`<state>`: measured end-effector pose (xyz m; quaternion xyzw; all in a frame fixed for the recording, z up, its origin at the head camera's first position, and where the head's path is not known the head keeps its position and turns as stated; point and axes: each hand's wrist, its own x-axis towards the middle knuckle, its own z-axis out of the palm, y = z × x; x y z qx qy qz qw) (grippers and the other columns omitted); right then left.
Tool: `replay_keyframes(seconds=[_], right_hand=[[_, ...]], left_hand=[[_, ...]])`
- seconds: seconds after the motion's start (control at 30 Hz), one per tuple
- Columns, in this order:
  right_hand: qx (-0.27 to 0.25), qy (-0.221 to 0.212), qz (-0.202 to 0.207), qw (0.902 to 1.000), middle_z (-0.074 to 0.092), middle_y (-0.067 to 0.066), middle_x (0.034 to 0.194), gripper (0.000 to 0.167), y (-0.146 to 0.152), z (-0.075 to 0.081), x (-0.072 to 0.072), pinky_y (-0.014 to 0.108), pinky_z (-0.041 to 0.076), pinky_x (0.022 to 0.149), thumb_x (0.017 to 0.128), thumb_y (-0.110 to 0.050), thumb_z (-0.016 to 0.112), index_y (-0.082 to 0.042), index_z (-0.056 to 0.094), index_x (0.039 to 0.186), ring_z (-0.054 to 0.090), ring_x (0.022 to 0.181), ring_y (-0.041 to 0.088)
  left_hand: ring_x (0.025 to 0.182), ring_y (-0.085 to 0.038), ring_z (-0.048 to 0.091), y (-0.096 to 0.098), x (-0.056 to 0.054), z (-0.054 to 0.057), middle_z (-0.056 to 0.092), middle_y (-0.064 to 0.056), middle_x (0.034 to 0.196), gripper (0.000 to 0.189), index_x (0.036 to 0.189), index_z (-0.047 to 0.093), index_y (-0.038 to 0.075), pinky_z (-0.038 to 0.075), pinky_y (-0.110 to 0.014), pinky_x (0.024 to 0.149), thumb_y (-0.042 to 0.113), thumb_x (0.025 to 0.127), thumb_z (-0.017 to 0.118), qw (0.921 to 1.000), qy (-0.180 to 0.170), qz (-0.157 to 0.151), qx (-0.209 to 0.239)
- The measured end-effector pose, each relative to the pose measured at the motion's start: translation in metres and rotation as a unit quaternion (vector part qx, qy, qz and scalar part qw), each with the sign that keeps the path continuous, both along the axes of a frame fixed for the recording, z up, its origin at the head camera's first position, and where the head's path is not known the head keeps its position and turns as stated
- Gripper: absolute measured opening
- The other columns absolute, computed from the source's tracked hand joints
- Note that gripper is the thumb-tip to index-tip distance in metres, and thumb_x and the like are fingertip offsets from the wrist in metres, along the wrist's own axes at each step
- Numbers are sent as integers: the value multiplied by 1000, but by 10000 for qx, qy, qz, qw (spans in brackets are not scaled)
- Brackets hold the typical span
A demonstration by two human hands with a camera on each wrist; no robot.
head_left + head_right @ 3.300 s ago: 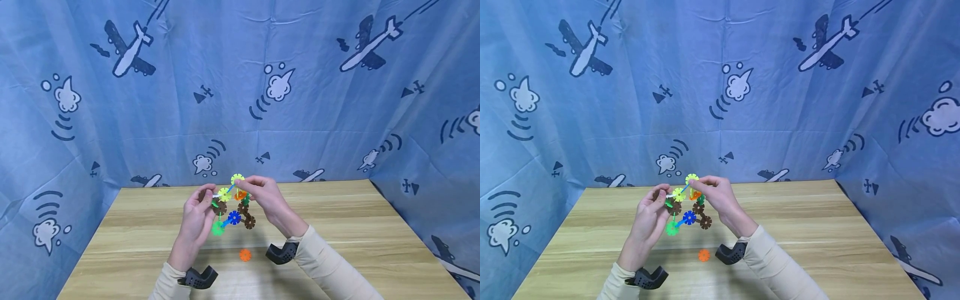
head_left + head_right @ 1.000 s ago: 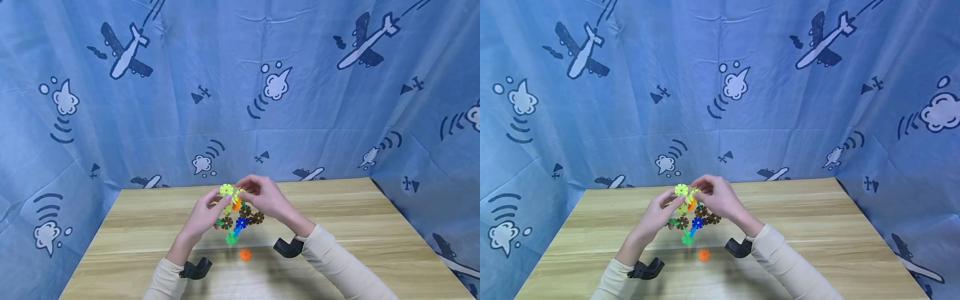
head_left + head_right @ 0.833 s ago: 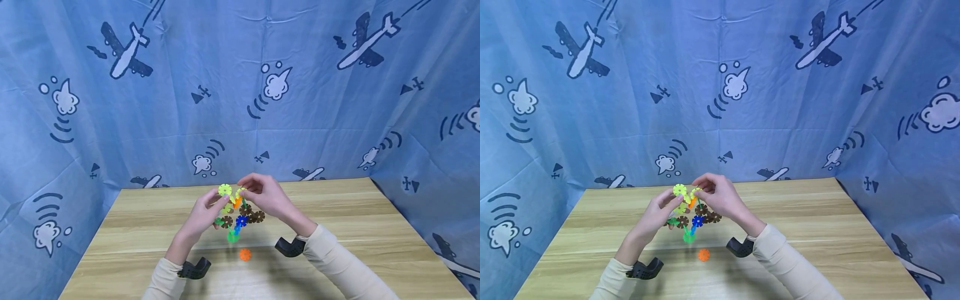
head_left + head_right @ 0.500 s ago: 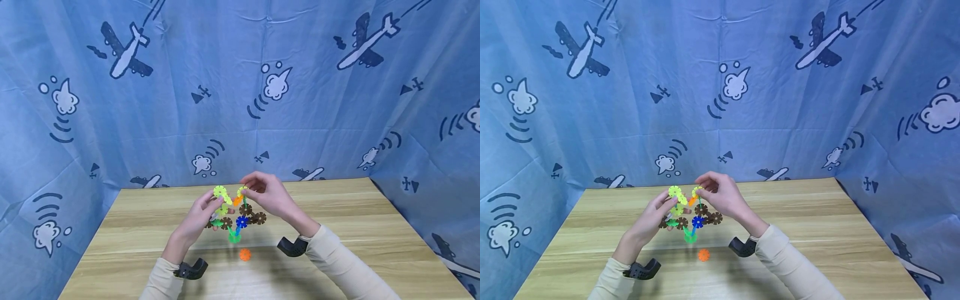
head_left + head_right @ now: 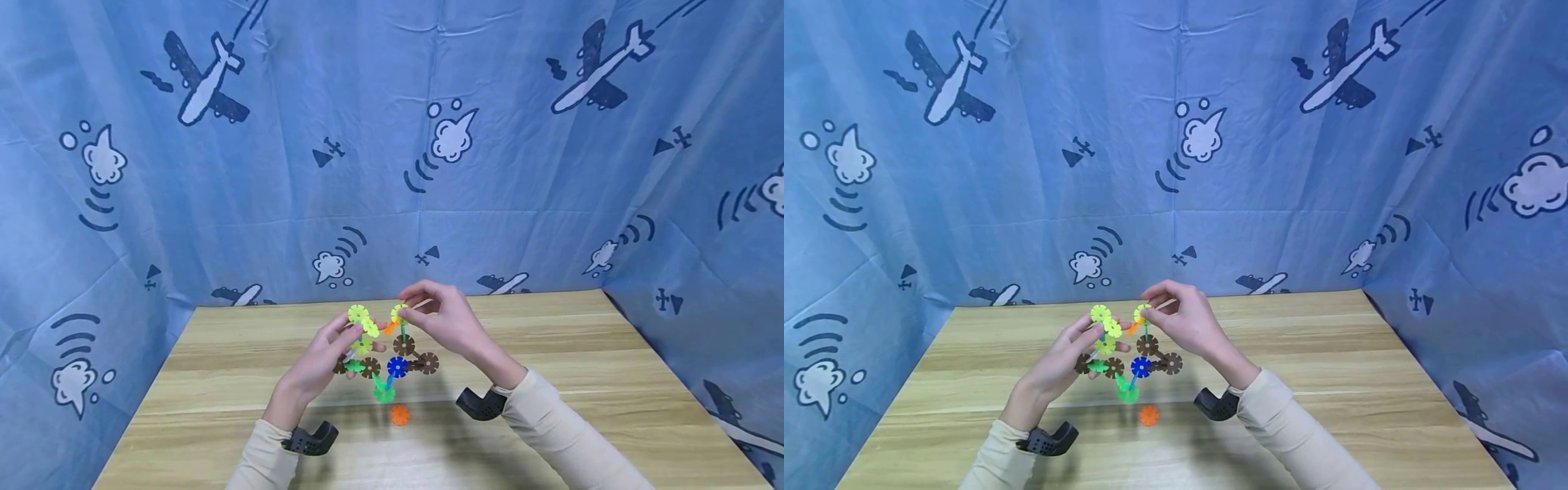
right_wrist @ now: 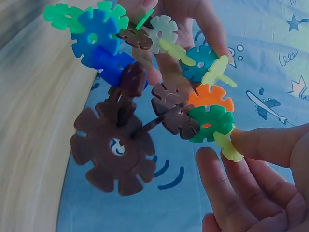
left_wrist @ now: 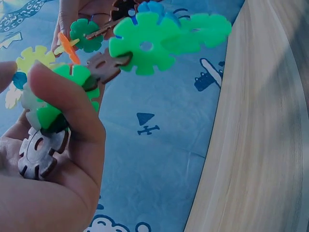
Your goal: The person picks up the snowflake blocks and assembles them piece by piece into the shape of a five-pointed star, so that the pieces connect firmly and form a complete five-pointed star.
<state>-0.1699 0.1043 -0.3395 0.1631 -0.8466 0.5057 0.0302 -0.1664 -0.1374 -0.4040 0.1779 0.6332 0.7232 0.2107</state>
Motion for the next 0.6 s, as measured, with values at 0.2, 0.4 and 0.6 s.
replay_keyframes(seconds=[0.2,0.4,0.6], right_hand=[[-44,-91,-48,9999,74,9,100,23,1,-1,0,30,59,78,88,-11,78,-7,72,111,73,84,19],[45,25,-17,10000,74,5,97,24,1,-1,0,32,56,78,88,-11,78,-9,72,110,69,85,16],[53,47,-44,10000,75,2,95,22,0,0,0,35,54,80,88,-12,78,-11,72,109,68,87,16]], left_hand=[[98,-12,71,0,-1,-1,71,-1,125,48,145,46,14,46,-19,52,41,106,51,9998,-65,-153,103],[81,-10,70,-1,-2,-2,77,0,106,49,147,44,15,46,-19,53,40,106,51,9995,-251,-154,129],[94,-15,74,-1,-2,-2,78,-2,103,50,146,44,14,46,-19,54,42,105,52,9993,-325,-104,132]])
